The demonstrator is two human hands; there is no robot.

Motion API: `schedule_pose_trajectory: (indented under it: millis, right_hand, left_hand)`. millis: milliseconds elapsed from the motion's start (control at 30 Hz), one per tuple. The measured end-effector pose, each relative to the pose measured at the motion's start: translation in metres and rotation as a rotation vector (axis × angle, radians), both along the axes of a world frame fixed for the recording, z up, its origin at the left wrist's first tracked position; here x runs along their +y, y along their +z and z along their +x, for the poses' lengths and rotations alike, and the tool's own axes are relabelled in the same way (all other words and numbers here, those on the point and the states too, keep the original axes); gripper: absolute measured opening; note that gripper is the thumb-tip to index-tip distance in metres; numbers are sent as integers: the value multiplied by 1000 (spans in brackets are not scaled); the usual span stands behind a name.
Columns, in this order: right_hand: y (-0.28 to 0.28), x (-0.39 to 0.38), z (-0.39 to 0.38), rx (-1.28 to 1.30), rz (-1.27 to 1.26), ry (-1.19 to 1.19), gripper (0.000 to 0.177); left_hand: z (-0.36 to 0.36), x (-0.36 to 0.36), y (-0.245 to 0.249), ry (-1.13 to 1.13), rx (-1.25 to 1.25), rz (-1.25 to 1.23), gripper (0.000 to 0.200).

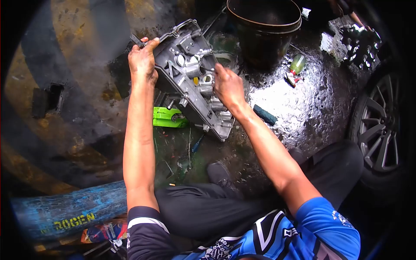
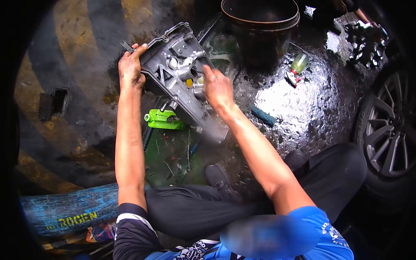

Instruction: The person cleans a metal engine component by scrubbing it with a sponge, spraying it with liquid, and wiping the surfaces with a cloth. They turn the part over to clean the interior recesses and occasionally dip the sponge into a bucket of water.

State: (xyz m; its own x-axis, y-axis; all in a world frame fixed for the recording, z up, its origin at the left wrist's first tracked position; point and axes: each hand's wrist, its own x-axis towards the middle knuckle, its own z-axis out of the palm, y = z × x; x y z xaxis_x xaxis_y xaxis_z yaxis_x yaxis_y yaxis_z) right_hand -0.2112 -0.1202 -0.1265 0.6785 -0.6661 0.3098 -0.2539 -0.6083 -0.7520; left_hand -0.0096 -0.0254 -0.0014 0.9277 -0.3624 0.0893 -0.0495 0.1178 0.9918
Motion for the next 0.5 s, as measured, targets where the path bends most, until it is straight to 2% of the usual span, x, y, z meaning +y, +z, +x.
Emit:
schedule_pose_trajectory:
  millis: [67, 233, 367, 500]
  right_hand:
    - [5, -4, 23, 4, -43, 45, 11]
    - [12, -14, -4, 44, 103, 6, 15]
    - [16, -14, 31, 262, 5, 37, 17]
    - [43, -18, -6, 343, 32, 38, 22]
  left_hand:
    - [-10, -4, 8, -7, 35, -1, 38]
    - [1, -6, 6, -15, 18, -18, 38]
    - [-14, -7, 11, -16, 47, 1, 38]
    - [-11, -5, 10, -30, 24, -21, 36]
